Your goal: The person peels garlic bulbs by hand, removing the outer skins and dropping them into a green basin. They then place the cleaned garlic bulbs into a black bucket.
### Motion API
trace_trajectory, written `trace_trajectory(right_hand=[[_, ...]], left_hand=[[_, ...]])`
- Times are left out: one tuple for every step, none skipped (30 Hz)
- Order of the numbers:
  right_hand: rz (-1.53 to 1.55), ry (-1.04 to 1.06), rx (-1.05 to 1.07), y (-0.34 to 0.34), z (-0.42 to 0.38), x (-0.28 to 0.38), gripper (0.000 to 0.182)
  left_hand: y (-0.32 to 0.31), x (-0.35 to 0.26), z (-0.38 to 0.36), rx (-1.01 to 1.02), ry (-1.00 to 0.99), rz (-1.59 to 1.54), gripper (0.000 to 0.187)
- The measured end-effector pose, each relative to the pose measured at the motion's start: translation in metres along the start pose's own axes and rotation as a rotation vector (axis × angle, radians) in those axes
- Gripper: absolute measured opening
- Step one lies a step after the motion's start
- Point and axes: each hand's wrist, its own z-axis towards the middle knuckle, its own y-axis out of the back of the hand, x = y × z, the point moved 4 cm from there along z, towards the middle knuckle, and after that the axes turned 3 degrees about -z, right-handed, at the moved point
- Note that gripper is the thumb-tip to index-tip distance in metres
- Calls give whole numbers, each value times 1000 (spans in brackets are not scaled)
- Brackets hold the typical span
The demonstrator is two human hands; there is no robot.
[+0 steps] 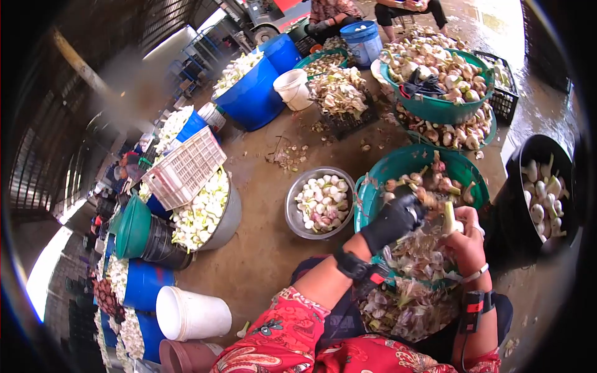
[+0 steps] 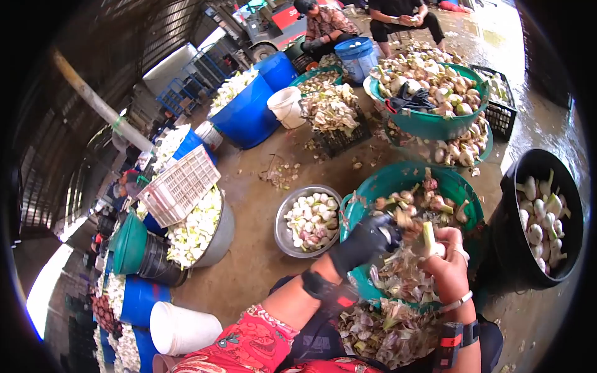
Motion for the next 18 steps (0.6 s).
trace_trajectory(right_hand=[[179,-42,33,-3,2,-1,38],[361,-87,59,-5,4,-5,35],[391,-71,97,-8,5,-4,30],[386,-74,109,-8,7,-6,30],[453,-121,197,-11,8,-9,30],[520,-166,288,-16,9,-9,29],[571,-175,331,-20,7,-8,28],[567,-176,339,-24,6,-6,28],[457,-144,269,-27,6,-6,28],[348,-114,203,-29,5,-6,28],[331,-117,255,-27,3,-4,32],[331,-121,272,-30,3,-10,32],[143,42,199,-28,3,-13,35],[-46,207,121,-26,2,-12,39],[-142,348,106,-26,1,-8,46],[-144,350,115,-28,0,-9,46],[-53,336,95,-29,-1,-11,47],[40,321,73,-30,-1,-13,47]], left_hand=[[1,18,2,-41,-98,260,22],[0,31,2,-76,-189,528,23],[-2,22,-2,-6,-73,166,24],[-14,7,-8,63,39,-204,24],[-23,-6,-12,105,-2,-330,25],[-25,-15,-14,146,-48,-453,27],[-22,-10,-12,136,-69,-384,27],[-21,-8,-12,129,-73,-386,27],[-21,-5,-12,147,-24,-512,26],[-21,-1,-13,160,26,-639,24],[-21,1,-13,180,-7,-645,21],[-20,3,-13,180,-7,-662,20],[-17,5,-13,132,-22,-621,20],[-16,6,-12,87,-36,-583,20],[-17,7,-11,79,-41,-587,20],[-16,7,-10,64,-62,-555,20],[-15,5,-8,50,-85,-522,21],[-14,3,-7,36,-107,-486,22]])
